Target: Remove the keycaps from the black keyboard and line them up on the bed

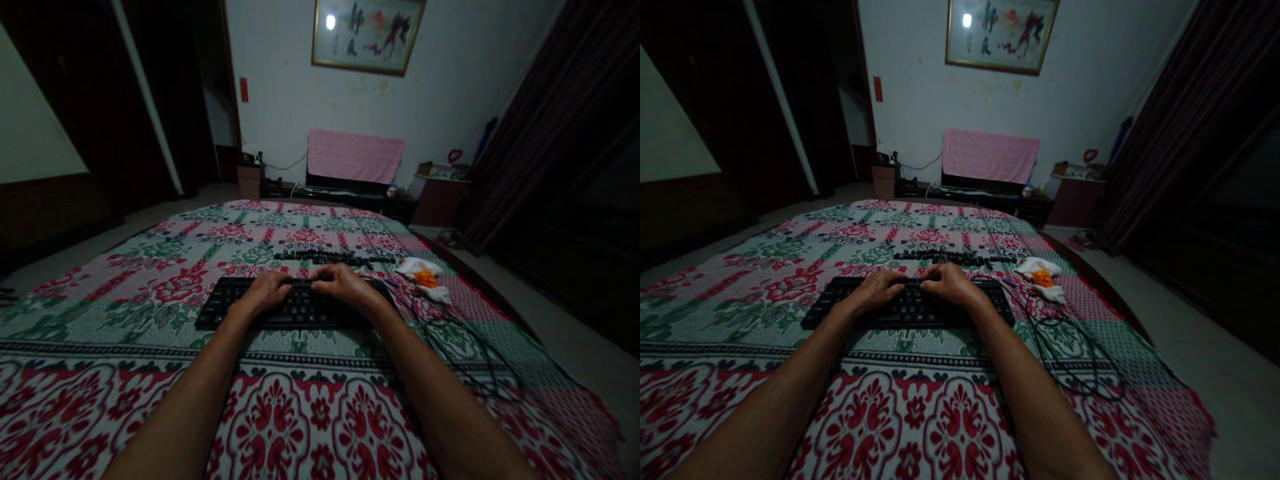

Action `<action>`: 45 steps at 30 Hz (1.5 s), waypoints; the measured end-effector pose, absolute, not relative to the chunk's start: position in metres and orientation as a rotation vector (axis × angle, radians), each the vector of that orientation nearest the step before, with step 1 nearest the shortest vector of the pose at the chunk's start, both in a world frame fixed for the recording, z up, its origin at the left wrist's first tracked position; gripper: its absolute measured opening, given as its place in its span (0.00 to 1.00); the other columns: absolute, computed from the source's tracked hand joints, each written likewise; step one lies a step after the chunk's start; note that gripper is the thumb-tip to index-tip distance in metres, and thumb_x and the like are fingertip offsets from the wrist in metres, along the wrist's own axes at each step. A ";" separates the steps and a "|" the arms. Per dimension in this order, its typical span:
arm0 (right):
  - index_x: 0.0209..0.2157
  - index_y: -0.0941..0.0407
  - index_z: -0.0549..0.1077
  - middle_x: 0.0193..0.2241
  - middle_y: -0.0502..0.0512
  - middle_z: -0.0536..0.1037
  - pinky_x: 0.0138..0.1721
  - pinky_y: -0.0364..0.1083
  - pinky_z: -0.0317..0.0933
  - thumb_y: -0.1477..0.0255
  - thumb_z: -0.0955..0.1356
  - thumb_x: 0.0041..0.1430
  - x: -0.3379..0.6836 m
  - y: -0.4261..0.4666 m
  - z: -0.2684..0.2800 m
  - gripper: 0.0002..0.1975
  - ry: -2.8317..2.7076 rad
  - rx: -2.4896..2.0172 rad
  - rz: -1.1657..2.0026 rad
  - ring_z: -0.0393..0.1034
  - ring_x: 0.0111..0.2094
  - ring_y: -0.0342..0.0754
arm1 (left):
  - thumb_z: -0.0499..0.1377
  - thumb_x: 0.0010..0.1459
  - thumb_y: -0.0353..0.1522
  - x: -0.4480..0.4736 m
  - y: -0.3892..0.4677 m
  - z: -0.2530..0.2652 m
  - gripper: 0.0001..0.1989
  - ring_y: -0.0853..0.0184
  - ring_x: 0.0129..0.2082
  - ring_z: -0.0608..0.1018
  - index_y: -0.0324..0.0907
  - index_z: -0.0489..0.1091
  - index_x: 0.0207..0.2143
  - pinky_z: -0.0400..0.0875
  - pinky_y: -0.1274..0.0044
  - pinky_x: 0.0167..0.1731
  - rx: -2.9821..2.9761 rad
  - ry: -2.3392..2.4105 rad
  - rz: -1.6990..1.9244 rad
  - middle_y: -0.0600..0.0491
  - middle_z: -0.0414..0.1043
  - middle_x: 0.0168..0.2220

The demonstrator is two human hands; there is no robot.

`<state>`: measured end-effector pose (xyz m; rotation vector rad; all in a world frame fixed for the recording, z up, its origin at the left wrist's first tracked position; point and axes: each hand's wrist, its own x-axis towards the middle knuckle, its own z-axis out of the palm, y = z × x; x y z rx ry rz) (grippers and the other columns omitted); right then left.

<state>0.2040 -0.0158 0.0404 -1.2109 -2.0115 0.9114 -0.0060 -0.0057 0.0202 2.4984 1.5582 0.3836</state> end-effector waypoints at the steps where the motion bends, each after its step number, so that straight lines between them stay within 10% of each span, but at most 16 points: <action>1: 0.32 0.59 0.73 0.25 0.49 0.73 0.27 0.39 0.56 0.69 0.68 0.46 0.203 -0.015 0.038 0.11 -2.039 -1.208 0.871 0.65 0.26 0.41 | 0.48 0.55 0.35 -0.006 -0.006 0.020 0.20 0.63 0.48 0.71 0.43 0.68 0.48 0.63 0.74 0.48 2.499 1.559 0.388 0.50 0.71 0.47; 18: 0.33 0.60 0.71 0.24 0.53 0.71 0.29 0.41 0.52 0.73 0.65 0.53 0.183 -0.034 0.056 0.07 -2.354 -1.263 0.459 0.63 0.27 0.43 | 0.49 0.55 0.34 -0.005 -0.007 0.019 0.18 0.62 0.48 0.71 0.43 0.70 0.45 0.62 0.72 0.49 2.504 1.547 0.425 0.50 0.72 0.45; 45: 0.29 0.59 0.70 0.25 0.48 0.74 0.28 0.39 0.56 0.69 0.67 0.48 0.201 0.015 0.064 0.08 -2.166 -1.092 1.355 0.64 0.25 0.39 | 0.49 0.54 0.33 -0.005 -0.008 0.024 0.17 0.63 0.44 0.73 0.44 0.71 0.44 0.65 0.74 0.45 2.469 1.502 0.426 0.51 0.74 0.43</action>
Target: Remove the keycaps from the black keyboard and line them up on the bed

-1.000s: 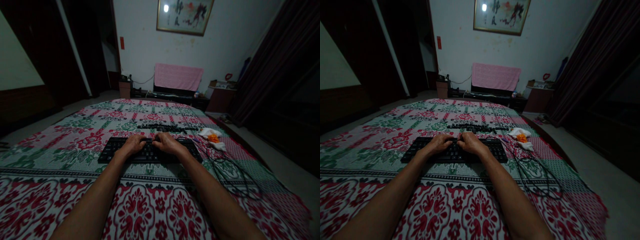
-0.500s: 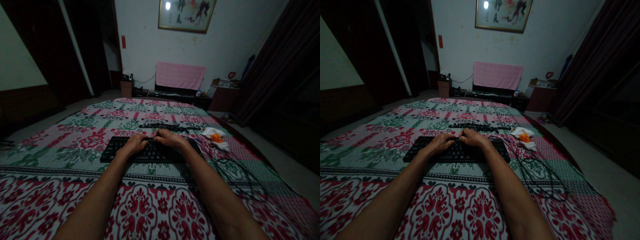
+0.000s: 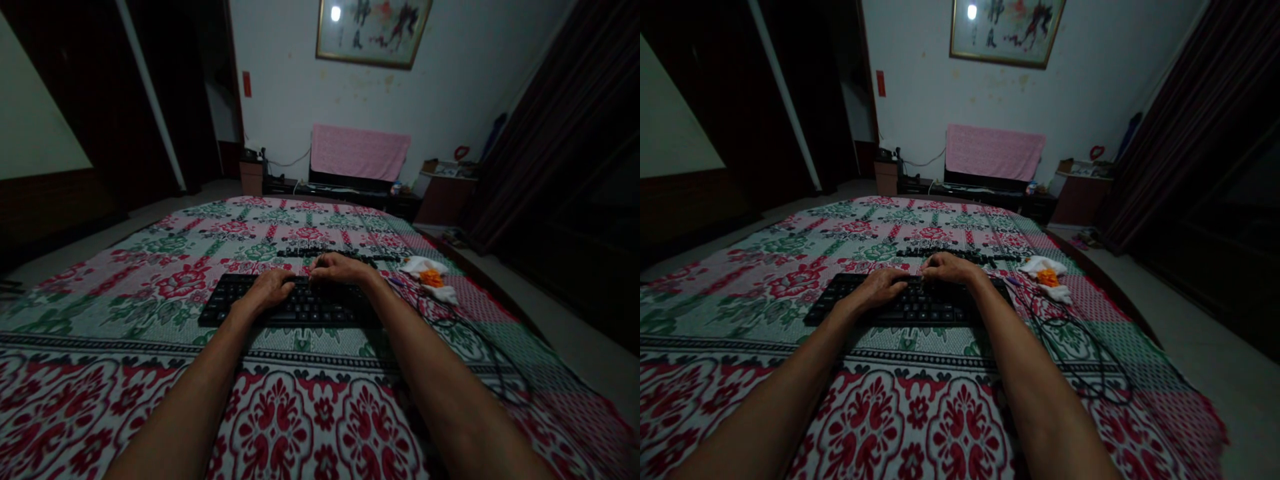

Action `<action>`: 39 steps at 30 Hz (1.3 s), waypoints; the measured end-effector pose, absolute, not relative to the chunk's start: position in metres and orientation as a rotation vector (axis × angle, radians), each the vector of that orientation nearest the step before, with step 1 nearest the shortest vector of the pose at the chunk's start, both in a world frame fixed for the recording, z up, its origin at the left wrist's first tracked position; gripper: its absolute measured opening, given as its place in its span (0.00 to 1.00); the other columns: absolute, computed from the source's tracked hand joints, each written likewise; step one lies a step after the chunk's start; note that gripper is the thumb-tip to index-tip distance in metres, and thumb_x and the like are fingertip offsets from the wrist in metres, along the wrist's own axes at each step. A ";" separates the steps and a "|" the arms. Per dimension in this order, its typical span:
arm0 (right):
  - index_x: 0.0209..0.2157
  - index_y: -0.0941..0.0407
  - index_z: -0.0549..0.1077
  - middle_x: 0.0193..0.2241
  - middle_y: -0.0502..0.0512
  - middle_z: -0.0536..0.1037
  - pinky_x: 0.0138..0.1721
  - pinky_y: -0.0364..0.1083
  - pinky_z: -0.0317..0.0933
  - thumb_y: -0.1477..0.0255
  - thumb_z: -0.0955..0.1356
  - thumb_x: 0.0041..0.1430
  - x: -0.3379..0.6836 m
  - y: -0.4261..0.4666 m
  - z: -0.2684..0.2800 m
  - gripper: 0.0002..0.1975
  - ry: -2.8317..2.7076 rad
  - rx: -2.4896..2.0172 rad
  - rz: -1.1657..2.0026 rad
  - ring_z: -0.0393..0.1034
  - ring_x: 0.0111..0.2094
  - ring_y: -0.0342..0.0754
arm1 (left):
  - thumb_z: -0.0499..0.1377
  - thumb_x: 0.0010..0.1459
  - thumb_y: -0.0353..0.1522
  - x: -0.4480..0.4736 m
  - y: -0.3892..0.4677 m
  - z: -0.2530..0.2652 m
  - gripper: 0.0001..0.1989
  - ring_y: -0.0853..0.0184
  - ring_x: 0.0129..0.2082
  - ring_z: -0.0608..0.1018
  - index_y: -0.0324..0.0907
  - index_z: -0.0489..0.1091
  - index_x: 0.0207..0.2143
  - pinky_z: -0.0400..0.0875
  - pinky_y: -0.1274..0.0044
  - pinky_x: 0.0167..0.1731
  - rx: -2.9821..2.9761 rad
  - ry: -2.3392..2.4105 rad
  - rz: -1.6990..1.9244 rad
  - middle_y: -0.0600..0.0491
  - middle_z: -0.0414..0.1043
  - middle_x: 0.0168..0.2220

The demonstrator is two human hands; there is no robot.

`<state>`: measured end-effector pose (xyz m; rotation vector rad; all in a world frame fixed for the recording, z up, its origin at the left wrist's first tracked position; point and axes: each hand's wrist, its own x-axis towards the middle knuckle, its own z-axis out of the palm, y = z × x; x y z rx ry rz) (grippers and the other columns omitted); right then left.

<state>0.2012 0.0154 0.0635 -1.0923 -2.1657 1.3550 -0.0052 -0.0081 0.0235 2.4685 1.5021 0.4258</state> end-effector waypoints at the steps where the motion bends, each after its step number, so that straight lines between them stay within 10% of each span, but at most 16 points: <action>1: 0.31 0.59 0.70 0.25 0.48 0.74 0.29 0.39 0.56 0.68 0.67 0.48 0.201 0.014 0.062 0.09 -2.156 -1.088 1.335 0.64 0.26 0.39 | 0.49 0.54 0.33 -0.005 -0.009 0.024 0.17 0.63 0.44 0.73 0.44 0.71 0.44 0.65 0.74 0.45 2.468 1.501 0.423 0.51 0.74 0.43; 23: 0.35 0.59 0.69 0.30 0.57 0.72 0.32 0.42 0.53 0.76 0.64 0.54 0.176 -0.041 0.059 0.05 -2.530 -1.172 0.224 0.65 0.31 0.45 | 0.49 0.54 0.32 -0.006 -0.006 0.020 0.17 0.63 0.42 0.74 0.44 0.71 0.43 0.65 0.75 0.43 2.492 1.472 0.447 0.51 0.74 0.41; 39: 0.35 0.59 0.70 0.21 0.49 0.69 0.26 0.39 0.50 0.74 0.64 0.54 0.188 -0.028 0.063 0.06 -2.470 -1.121 0.406 0.60 0.23 0.40 | 0.49 0.54 0.34 -0.007 -0.010 0.025 0.15 0.64 0.38 0.74 0.45 0.73 0.38 0.65 0.75 0.39 2.469 1.424 0.484 0.52 0.75 0.35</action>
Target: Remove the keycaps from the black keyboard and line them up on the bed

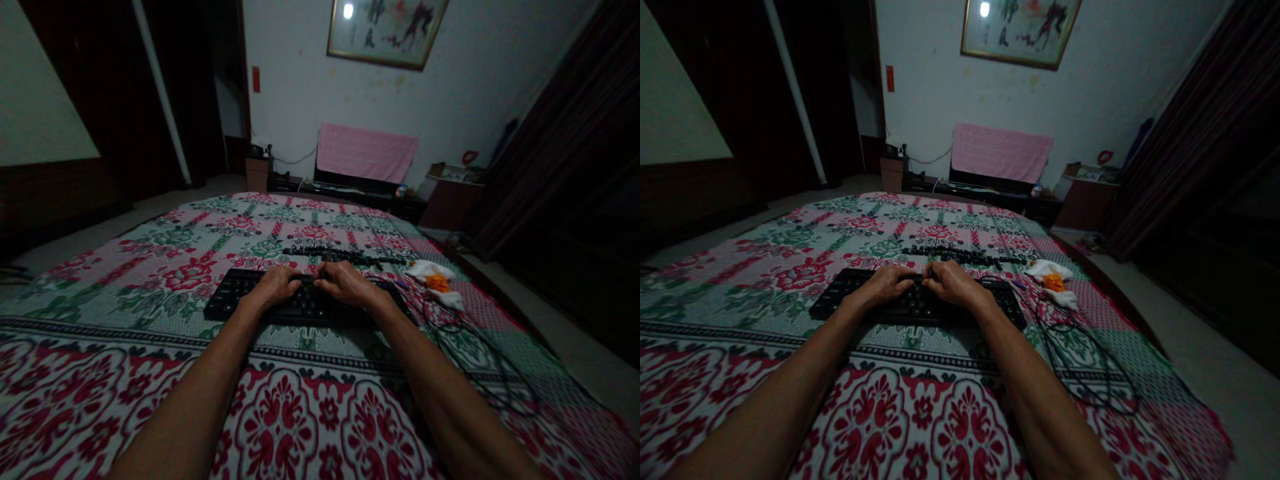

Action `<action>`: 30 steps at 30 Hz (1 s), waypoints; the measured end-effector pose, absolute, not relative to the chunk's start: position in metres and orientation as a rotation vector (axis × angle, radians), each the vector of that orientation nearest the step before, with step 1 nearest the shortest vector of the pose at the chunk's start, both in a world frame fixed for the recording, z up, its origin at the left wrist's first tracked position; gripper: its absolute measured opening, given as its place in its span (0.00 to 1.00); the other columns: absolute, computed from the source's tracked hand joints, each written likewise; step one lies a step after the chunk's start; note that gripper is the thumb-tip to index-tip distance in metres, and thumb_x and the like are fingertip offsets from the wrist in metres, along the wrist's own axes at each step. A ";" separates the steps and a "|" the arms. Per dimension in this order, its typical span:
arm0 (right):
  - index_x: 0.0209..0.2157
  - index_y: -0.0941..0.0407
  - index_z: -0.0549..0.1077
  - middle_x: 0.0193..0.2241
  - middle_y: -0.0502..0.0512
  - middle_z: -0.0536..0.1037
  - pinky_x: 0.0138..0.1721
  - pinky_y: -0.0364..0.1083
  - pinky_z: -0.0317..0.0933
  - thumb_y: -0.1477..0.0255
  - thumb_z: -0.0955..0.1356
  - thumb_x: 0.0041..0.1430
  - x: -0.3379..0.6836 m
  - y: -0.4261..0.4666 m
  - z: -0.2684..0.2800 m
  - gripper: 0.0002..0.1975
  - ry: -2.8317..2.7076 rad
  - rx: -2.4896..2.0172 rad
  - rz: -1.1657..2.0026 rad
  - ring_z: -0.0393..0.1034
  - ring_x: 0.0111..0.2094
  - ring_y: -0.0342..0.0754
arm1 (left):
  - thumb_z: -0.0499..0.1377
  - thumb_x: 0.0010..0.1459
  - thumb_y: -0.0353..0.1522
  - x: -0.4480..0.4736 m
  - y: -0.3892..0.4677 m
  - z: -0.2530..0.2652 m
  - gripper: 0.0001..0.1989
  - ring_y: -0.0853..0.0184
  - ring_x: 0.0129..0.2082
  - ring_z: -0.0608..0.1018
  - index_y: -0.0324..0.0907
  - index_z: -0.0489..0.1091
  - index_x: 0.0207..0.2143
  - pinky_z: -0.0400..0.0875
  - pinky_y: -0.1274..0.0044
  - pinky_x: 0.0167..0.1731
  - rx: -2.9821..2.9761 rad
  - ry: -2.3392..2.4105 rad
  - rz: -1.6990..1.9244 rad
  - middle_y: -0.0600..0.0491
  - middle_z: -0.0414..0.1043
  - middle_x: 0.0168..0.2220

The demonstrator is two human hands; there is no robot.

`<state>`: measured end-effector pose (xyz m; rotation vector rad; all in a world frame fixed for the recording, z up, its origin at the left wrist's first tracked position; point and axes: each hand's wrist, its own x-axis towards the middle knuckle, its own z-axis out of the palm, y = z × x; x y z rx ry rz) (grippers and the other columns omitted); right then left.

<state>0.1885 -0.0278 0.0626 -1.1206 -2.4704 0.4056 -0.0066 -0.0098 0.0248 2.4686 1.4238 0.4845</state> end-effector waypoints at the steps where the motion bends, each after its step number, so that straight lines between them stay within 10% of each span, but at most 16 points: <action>1: 0.35 0.59 0.70 0.21 0.48 0.68 0.26 0.40 0.49 0.74 0.64 0.54 0.189 -0.027 0.063 0.07 -2.471 -1.113 0.404 0.59 0.22 0.40 | 0.49 0.54 0.34 -0.007 -0.010 0.025 0.15 0.64 0.39 0.74 0.45 0.73 0.39 0.65 0.75 0.39 2.453 1.413 0.496 0.53 0.75 0.35; 10: 0.33 0.59 0.70 0.25 0.50 0.71 0.28 0.40 0.51 0.73 0.64 0.55 0.191 -0.026 0.052 0.05 -2.370 -1.097 0.438 0.61 0.26 0.41 | 0.56 0.39 0.56 -0.008 -0.012 0.028 0.40 0.55 0.50 0.68 0.43 0.63 0.51 0.62 0.71 0.48 2.428 1.399 0.218 0.47 0.66 0.51; 30: 0.35 0.59 0.69 0.28 0.49 0.70 0.29 0.40 0.54 0.72 0.64 0.53 0.193 -0.018 0.046 0.07 -2.296 -1.050 0.717 0.61 0.27 0.40 | 0.55 0.26 0.62 -0.002 -0.015 0.026 0.63 0.47 0.62 0.46 0.36 0.45 0.61 0.44 0.62 0.58 2.430 1.458 -0.078 0.39 0.43 0.63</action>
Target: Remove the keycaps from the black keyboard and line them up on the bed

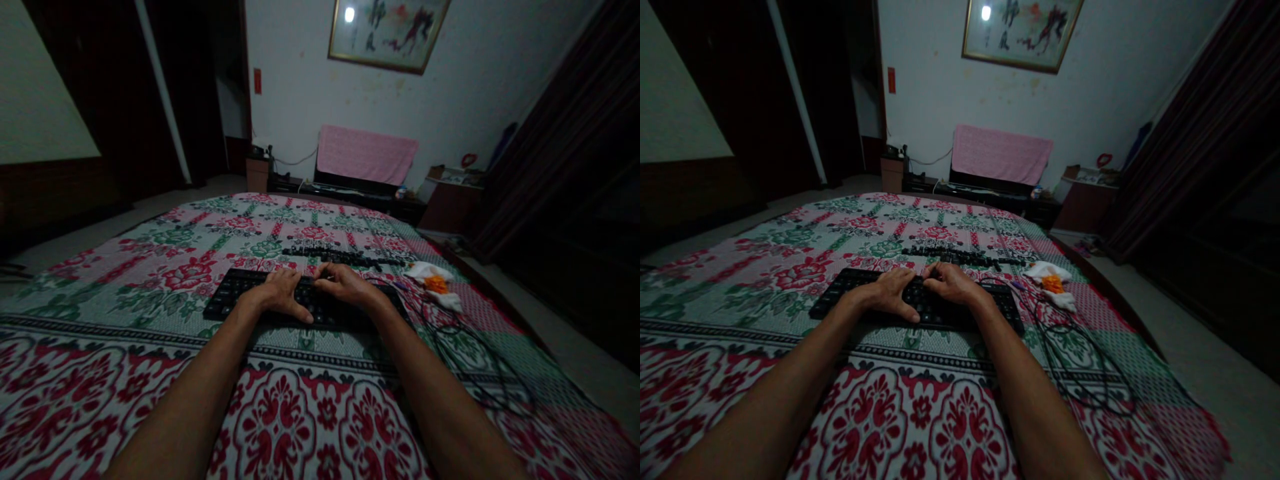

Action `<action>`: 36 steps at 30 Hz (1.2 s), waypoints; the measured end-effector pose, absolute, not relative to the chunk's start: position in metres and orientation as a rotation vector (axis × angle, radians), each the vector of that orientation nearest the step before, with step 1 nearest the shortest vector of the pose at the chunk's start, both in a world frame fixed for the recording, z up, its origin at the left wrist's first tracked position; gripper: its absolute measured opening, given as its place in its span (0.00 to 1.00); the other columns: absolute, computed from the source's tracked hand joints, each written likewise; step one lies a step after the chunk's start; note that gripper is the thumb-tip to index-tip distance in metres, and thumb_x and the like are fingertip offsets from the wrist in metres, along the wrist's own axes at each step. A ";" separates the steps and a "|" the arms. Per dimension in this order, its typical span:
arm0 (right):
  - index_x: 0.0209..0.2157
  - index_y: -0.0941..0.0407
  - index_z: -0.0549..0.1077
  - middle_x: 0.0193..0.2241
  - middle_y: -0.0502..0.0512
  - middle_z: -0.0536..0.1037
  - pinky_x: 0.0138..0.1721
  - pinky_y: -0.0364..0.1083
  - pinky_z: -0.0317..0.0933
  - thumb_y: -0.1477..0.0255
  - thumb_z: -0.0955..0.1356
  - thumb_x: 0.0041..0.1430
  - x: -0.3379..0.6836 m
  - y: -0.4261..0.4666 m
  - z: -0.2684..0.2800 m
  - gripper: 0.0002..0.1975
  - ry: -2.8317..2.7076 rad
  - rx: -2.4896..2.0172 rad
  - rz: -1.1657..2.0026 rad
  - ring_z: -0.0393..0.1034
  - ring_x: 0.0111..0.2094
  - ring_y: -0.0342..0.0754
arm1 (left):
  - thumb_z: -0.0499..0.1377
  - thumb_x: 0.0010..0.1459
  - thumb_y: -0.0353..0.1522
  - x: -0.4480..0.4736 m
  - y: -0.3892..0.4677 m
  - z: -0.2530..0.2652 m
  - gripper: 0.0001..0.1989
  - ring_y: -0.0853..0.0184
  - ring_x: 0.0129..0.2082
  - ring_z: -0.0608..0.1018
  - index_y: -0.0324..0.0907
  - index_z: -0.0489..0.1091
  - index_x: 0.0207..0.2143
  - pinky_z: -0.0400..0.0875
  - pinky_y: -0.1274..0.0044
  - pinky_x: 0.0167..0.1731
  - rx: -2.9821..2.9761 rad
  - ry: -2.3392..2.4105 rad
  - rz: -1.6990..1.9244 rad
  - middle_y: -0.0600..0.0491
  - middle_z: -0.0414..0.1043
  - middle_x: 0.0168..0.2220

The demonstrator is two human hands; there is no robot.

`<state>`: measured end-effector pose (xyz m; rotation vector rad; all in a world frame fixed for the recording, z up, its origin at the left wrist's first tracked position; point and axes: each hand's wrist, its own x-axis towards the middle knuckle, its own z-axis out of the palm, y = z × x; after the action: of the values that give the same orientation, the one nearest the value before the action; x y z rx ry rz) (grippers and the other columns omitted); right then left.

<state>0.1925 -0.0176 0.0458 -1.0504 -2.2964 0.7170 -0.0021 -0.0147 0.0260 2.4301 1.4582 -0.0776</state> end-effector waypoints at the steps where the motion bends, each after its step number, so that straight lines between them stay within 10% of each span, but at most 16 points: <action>1: 0.35 0.59 0.69 0.28 0.49 0.70 0.29 0.40 0.54 0.72 0.64 0.54 0.194 -0.018 0.046 0.07 -2.286 -1.045 0.735 0.61 0.27 0.40 | 0.55 0.26 0.62 -0.002 -0.015 0.026 0.63 0.47 0.62 0.46 0.36 0.45 0.61 0.44 0.62 0.58 2.430 1.458 -0.075 0.39 0.43 0.63; 36: 0.34 0.59 0.68 0.23 0.49 0.68 0.28 0.40 0.51 0.73 0.63 0.55 0.187 -0.029 0.050 0.05 -2.356 -1.097 0.458 0.59 0.25 0.40 | 0.56 0.28 0.61 -0.003 -0.014 0.025 0.60 0.47 0.61 0.47 0.37 0.47 0.60 0.45 0.62 0.58 2.448 1.450 -0.062 0.38 0.43 0.62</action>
<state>0.1867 -0.0292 0.0505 -1.0968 -2.3561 0.4577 -0.0029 -0.0140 0.0246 2.4483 1.4498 -0.0618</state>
